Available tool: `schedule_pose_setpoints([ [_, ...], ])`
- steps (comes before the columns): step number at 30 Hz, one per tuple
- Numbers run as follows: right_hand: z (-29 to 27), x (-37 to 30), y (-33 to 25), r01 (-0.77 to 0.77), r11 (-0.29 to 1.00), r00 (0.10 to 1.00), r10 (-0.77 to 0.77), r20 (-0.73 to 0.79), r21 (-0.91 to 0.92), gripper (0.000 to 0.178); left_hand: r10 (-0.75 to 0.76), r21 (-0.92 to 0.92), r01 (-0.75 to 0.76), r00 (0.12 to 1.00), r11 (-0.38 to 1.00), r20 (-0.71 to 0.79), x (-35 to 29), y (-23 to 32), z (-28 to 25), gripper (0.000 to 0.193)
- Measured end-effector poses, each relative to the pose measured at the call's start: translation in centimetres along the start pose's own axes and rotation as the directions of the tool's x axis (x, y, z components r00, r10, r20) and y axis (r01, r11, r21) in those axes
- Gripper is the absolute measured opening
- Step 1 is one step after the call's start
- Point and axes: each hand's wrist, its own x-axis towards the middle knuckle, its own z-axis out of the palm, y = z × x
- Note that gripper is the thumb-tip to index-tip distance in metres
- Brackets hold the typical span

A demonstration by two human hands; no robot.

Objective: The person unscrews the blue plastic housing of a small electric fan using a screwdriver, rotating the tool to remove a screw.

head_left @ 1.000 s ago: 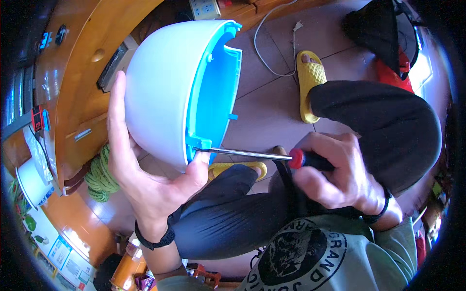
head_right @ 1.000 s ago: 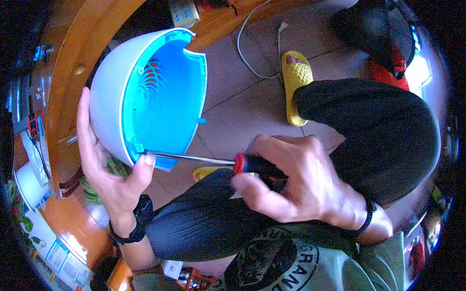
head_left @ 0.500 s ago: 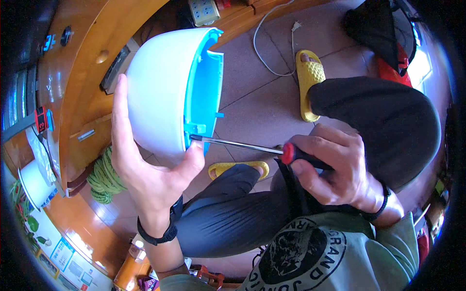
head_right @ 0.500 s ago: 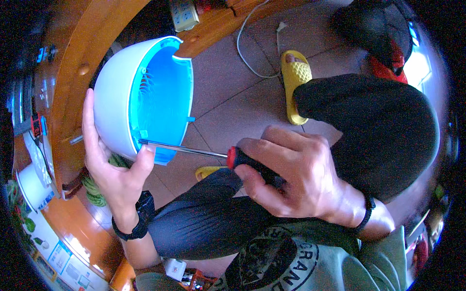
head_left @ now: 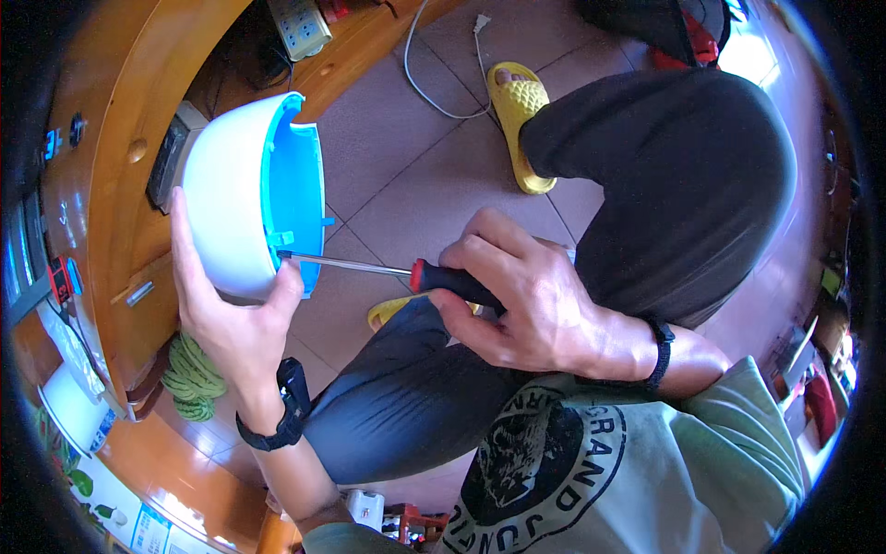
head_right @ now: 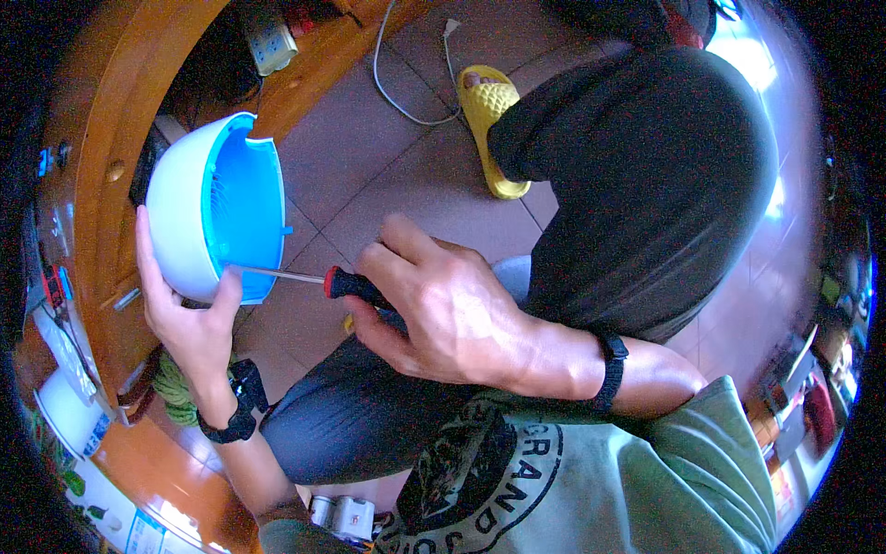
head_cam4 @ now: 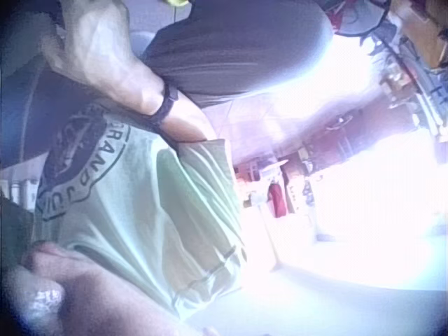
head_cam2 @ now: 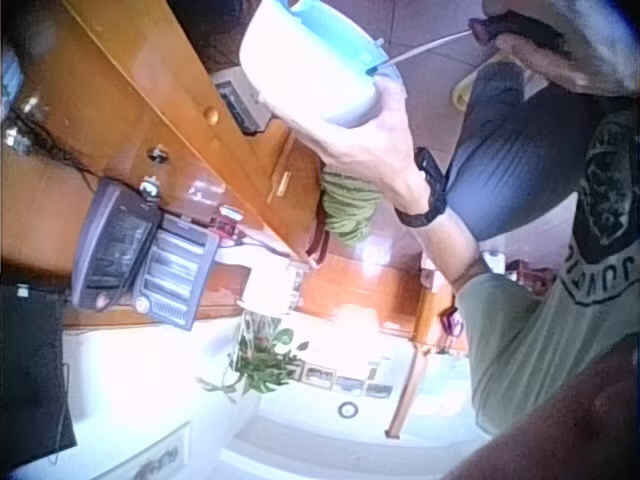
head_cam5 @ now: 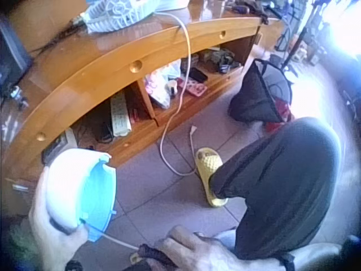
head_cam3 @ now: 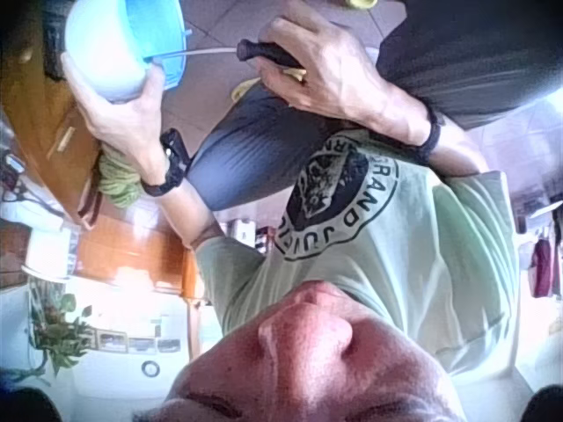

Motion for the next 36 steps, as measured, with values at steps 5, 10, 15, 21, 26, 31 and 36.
schedule_pose_setpoints([
  [5, 0.6, -0.3, 0.1, -0.052, 0.995, 0.999, 0.05, 0.018, 0.083, 0.019, -0.026, 0.006, 0.026, 1.0, 1.0, 0.003, -0.8, -0.1, -0.4, 0.093],
  [10, -0.1, -0.4, -0.5, -0.064, 0.998, 0.997, 0.064, 0.045, 0.001, 0.01, -0.033, -0.014, 0.033, 0.998, 0.999, -0.047, -0.7, 1.0, -0.2, 0.095],
  [15, 0.5, -0.7, -1.0, 0.058, 0.998, 0.997, -0.059, -0.047, -0.022, 0.019, -0.048, 0.024, 0.051, 0.993, 0.998, -0.109, -1.2, 0.7, 0.0, 0.099],
  [21, 0.6, -0.8, -2.4, -0.03, 0.999, 0.999, 0.031, -0.044, 0.028, 0.026, -0.059, -0.063, 0.051, 0.989, 0.997, -0.132, -1.5, 0.2, -0.8, 0.101],
  [26, -0.5, -0.6, -2.7, -0.02, 0.999, 1.0, 0.021, -0.017, 0.04, 0.023, -0.082, -0.119, 0.066, 0.987, 0.991, -0.137, -1.7, 0.0, -1.3, 0.102],
  [31, -0.9, 0.3, -2.4, 0.146, 0.989, 0.986, -0.148, -0.075, -0.026, 0.026, -0.062, -0.112, 0.044, 0.984, 0.993, -0.167, -1.6, -0.4, -1.2, 0.101],
  [36, -1.1, 1.9, -4.3, 0.112, 0.986, 0.993, -0.107, 0.049, -0.122, 0.019, -0.099, -0.151, 0.066, 0.969, 0.986, -0.228, -1.3, -1.1, -1.3, 0.101],
])
